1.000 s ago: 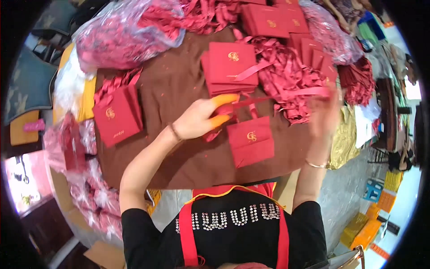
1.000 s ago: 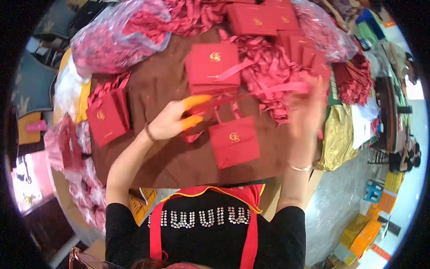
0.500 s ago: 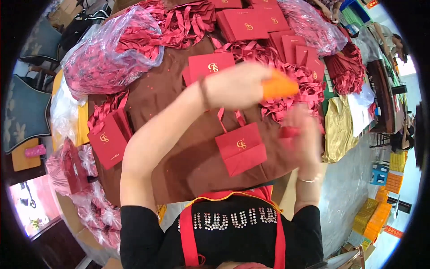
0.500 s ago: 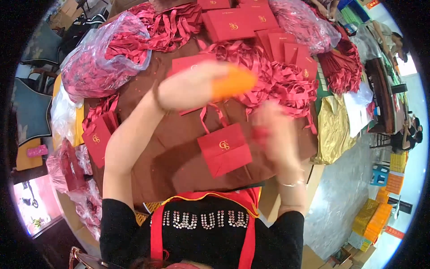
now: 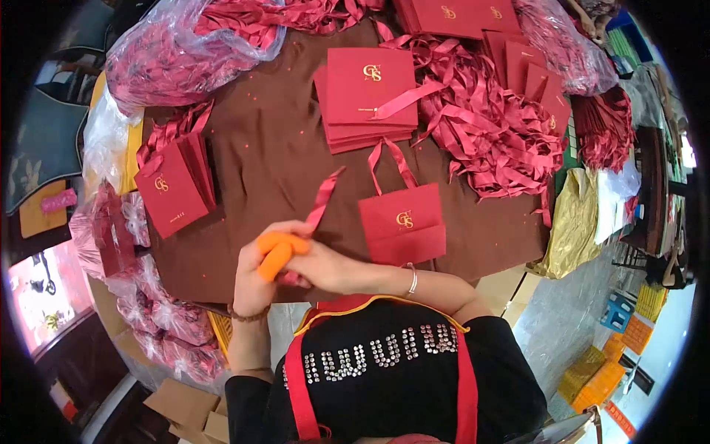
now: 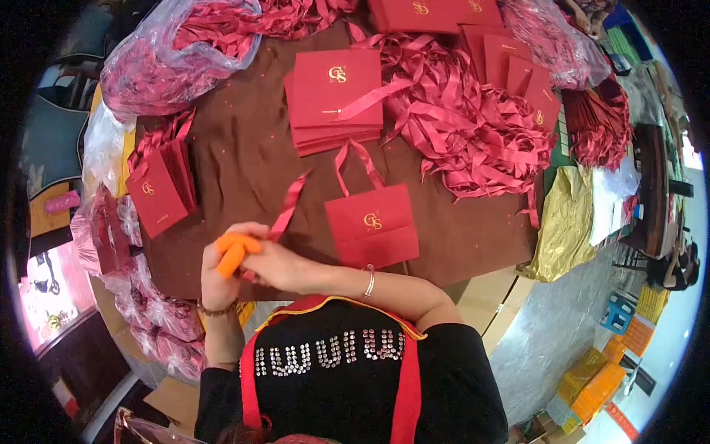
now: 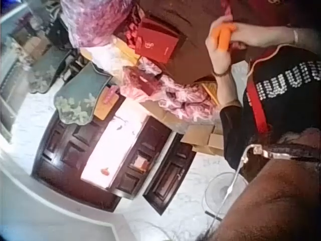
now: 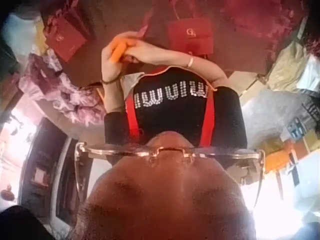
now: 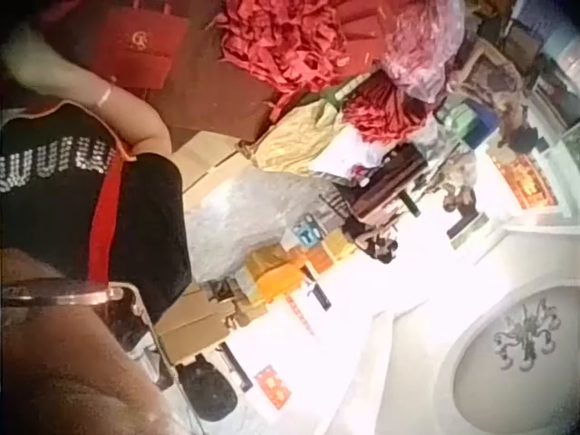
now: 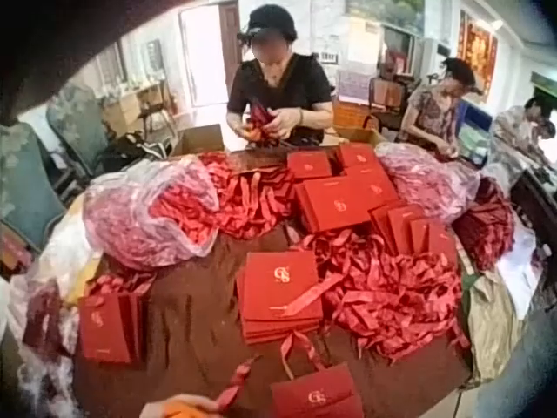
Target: The person threads pink ribbons through the holes of red gift bags, ties them into bows, and stacks the finished bags on the table.
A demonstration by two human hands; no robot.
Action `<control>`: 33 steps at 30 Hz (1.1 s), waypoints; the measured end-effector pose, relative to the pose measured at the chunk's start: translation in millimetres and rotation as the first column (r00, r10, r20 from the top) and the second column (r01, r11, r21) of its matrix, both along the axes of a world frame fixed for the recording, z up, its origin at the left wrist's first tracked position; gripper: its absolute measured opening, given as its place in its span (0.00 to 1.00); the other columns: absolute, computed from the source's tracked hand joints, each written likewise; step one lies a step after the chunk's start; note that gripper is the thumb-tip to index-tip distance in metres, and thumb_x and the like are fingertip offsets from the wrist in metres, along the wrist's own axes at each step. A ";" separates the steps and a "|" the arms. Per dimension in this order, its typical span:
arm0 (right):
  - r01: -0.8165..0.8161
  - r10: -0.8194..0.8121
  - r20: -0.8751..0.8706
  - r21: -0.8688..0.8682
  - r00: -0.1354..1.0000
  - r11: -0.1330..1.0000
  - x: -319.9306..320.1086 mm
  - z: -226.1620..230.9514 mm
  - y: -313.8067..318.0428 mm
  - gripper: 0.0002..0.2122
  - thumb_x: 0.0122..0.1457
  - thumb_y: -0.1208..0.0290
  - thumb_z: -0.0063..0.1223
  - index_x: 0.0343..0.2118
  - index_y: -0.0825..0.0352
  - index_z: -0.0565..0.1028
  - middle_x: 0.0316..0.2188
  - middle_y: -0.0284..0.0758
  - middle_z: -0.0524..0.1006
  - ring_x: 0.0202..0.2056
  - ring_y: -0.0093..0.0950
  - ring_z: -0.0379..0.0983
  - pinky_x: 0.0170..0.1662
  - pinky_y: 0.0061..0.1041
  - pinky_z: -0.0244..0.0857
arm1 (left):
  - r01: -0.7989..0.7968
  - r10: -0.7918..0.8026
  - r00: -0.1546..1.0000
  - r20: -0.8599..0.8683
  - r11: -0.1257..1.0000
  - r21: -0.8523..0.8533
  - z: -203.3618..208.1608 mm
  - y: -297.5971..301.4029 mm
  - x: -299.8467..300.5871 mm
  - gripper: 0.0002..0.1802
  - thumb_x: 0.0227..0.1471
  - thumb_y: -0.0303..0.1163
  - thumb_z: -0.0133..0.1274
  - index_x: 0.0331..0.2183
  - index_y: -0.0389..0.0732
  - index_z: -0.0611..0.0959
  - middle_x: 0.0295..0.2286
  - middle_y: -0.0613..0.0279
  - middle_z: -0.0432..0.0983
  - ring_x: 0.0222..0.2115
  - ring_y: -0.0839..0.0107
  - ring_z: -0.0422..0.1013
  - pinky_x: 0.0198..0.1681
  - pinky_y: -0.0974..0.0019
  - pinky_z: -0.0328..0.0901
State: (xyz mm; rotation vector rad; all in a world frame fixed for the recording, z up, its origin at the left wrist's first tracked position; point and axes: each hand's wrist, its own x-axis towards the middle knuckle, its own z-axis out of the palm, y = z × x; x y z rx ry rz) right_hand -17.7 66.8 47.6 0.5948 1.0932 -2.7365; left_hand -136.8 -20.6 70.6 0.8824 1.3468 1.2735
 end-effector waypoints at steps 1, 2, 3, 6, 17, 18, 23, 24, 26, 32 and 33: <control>-0.114 0.121 -0.106 0.071 0.987 0.991 0.8 -0.3 -1.0 0.15 0.59 0.60 0.45 0.45 0.63 0.67 0.26 0.25 0.66 0.27 0.15 0.63 0.30 0.16 0.59 | -0.191 0.187 0.976 0.109 0.981 0.024 -2.2 -12.6 4.0 0.13 0.56 0.34 0.44 0.34 0.34 0.76 0.38 0.52 0.74 0.38 0.63 0.71 0.43 0.64 0.64; -0.127 0.154 -0.175 0.155 0.973 0.980 2.0 3.7 -4.4 0.18 0.59 0.60 0.48 0.46 0.67 0.66 0.27 0.28 0.68 0.29 0.18 0.65 0.32 0.19 0.61 | -0.375 0.361 0.907 0.218 0.926 0.029 -4.1 -20.1 4.3 0.13 0.56 0.36 0.44 0.34 0.35 0.75 0.37 0.51 0.74 0.37 0.62 0.71 0.43 0.64 0.64; -0.143 0.204 -0.185 0.299 0.961 0.944 15.2 8.9 4.9 0.19 0.56 0.62 0.51 0.45 0.70 0.67 0.30 0.34 0.71 0.32 0.25 0.68 0.34 0.25 0.63 | -0.539 0.522 0.840 0.145 0.834 0.117 -1.3 -24.1 -4.7 0.18 0.57 0.43 0.43 0.34 0.36 0.73 0.29 0.58 0.72 0.29 0.66 0.69 0.34 0.65 0.64; 0.310 0.071 -0.327 0.933 0.942 0.183 42.3 -31.7 42.9 0.13 0.52 0.70 0.53 0.39 0.69 0.71 0.34 0.38 0.72 0.35 0.34 0.69 0.38 0.33 0.62 | -0.584 0.518 0.811 0.270 0.734 0.347 23.5 -48.2 -40.5 0.15 0.59 0.34 0.39 0.44 0.38 0.72 0.19 0.72 0.57 0.18 0.82 0.52 0.19 0.77 0.48; -0.087 -0.042 0.079 0.969 0.996 -0.230 115.5 -50.7 93.3 0.07 0.51 0.71 0.53 0.34 0.65 0.75 0.30 0.34 0.72 0.35 0.32 0.69 0.38 0.29 0.60 | -0.125 0.113 0.992 -0.056 0.941 -0.314 -70.7 33.5 83.7 0.08 0.54 0.29 0.50 0.35 0.36 0.73 0.20 0.66 0.71 0.20 0.81 0.66 0.22 0.76 0.60; -0.082 -0.033 0.077 0.971 0.997 -0.225 117.3 -52.5 94.1 0.07 0.51 0.71 0.53 0.34 0.65 0.75 0.30 0.34 0.72 0.35 0.32 0.69 0.38 0.29 0.60 | -0.166 0.190 0.980 0.057 0.943 -0.288 -72.0 36.4 91.5 0.06 0.54 0.28 0.50 0.34 0.37 0.73 0.21 0.66 0.72 0.19 0.82 0.65 0.21 0.78 0.59; -0.098 0.027 0.094 0.928 0.995 0.359 120.7 -54.8 111.4 0.07 0.53 0.72 0.51 0.33 0.69 0.75 0.26 0.42 0.75 0.28 0.37 0.74 0.32 0.27 0.65 | -0.124 0.184 0.968 0.169 0.941 -0.314 -73.5 33.5 104.0 0.08 0.55 0.25 0.47 0.38 0.35 0.73 0.28 0.60 0.75 0.24 0.79 0.69 0.31 0.76 0.65; -0.137 0.021 0.143 0.885 0.989 0.446 118.6 -46.9 114.3 0.08 0.53 0.73 0.51 0.34 0.71 0.74 0.24 0.43 0.77 0.27 0.33 0.75 0.32 0.24 0.65 | -0.148 0.188 0.977 0.097 0.934 -0.326 -74.2 32.4 104.6 0.09 0.55 0.25 0.46 0.39 0.34 0.73 0.28 0.60 0.75 0.24 0.79 0.69 0.30 0.76 0.65; -0.169 0.021 0.182 0.854 0.983 0.491 118.3 -46.8 117.1 0.09 0.53 0.73 0.51 0.34 0.72 0.74 0.24 0.43 0.77 0.27 0.31 0.75 0.31 0.25 0.65 | -0.211 0.208 0.977 -0.048 0.912 -0.351 -74.7 34.7 105.9 0.12 0.54 0.25 0.47 0.42 0.33 0.73 0.27 0.61 0.75 0.23 0.79 0.69 0.29 0.75 0.65; -0.175 0.021 0.191 0.843 0.981 0.508 120.6 -55.5 119.0 0.09 0.54 0.72 0.50 0.34 0.73 0.74 0.24 0.41 0.77 0.26 0.26 0.73 0.31 0.25 0.64 | -0.282 0.153 0.868 -0.473 0.935 -0.215 -74.0 37.7 107.7 0.08 0.49 0.24 0.53 0.35 0.36 0.80 0.27 0.63 0.74 0.26 0.76 0.70 0.29 0.75 0.63; -0.170 0.028 0.180 0.852 0.983 0.495 120.5 -55.1 118.7 0.09 0.54 0.72 0.50 0.34 0.73 0.74 0.24 0.41 0.77 0.26 0.26 0.73 0.31 0.24 0.64 | -0.273 0.177 0.791 -0.585 0.959 -0.079 -75.7 38.3 108.2 0.08 0.48 0.24 0.54 0.33 0.36 0.81 0.27 0.63 0.74 0.27 0.74 0.70 0.30 0.75 0.62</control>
